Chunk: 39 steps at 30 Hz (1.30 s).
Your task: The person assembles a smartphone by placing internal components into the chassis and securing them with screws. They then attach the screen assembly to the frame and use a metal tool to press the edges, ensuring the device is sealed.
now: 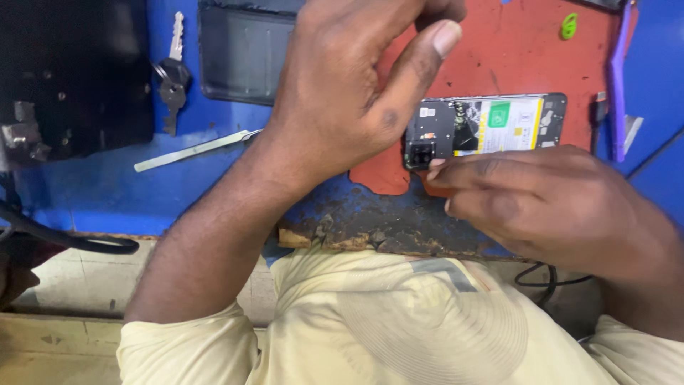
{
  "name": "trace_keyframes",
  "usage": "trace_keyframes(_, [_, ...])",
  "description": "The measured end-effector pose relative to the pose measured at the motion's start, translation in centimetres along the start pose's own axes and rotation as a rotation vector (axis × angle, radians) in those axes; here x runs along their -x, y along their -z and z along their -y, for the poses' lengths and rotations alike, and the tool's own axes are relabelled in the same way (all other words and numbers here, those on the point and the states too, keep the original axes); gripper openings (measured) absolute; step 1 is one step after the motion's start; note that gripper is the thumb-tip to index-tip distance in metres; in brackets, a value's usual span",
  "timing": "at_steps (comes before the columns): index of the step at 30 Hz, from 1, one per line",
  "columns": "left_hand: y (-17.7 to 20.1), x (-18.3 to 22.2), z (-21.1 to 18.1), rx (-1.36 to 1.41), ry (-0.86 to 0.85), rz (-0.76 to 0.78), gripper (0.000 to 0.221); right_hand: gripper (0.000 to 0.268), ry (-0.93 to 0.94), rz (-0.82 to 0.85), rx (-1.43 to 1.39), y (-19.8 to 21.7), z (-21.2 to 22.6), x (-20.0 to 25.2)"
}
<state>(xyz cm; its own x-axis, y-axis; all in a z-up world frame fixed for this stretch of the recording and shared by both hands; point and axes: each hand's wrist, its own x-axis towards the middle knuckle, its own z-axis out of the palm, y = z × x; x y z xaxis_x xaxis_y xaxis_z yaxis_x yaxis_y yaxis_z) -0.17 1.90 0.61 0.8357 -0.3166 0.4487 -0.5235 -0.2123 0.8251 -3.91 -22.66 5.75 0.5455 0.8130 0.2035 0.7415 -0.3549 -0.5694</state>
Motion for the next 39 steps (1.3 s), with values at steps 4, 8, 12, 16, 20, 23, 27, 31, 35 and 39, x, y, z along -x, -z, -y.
trace_keyframes(4, [0.1, -0.2, -0.5, -0.106, -0.026, 0.017, 0.004, 0.028, -0.146, 0.025, 0.128, -1.2, -0.5, 0.6])
trace_keyframes(8, [0.1, -0.6, -0.6, -0.164, -0.058, 0.012, 0.004, 0.026, 0.03, 0.071, -0.057, -0.5, -0.6, 1.0])
trace_keyframes(12, [0.0, -0.8, -0.6, -0.175, -0.039, 0.028, 0.005, 0.022, 0.014, 0.033, 0.048, -1.0, -0.2, 0.7])
trace_keyframes(16, [0.0, -0.9, -0.5, -0.171, -0.027, 0.035, 0.005, 0.022, 0.059, 0.001, 0.018, -0.8, -0.1, 0.3])
trace_keyframes(20, [-0.1, -1.0, -0.6, -0.181, -0.042, 0.037, 0.004, 0.018, -0.033, 0.032, 0.035, -1.1, -0.1, 0.6])
trace_keyframes(23, [-0.1, -1.0, -0.5, -0.196, -0.054, 0.034, 0.005, 0.021, 0.007, 0.055, -0.008, -1.2, -0.1, 0.5])
trace_keyframes(27, [-0.1, -1.1, -0.5, -0.201, -0.059, 0.04, 0.005, 0.018, -0.028, 0.048, -0.004, -1.0, -0.1, 0.4])
trace_keyframes(31, [-0.2, -0.8, -0.3, -0.217, -0.06, 0.028, 0.005, 0.023, -0.025, 0.03, -0.027, -0.4, 0.1, 0.3])
trace_keyframes(35, [-0.2, -1.0, -0.3, -0.219, -0.077, 0.034, 0.007, 0.021, -0.07, -0.02, -0.005, -1.2, -0.1, 0.1])
trace_keyframes(39, [-0.2, -0.5, -0.3, -0.227, -0.052, 0.046, 0.008, 0.025, -0.079, 0.037, 0.009, -1.2, -0.1, 0.7])
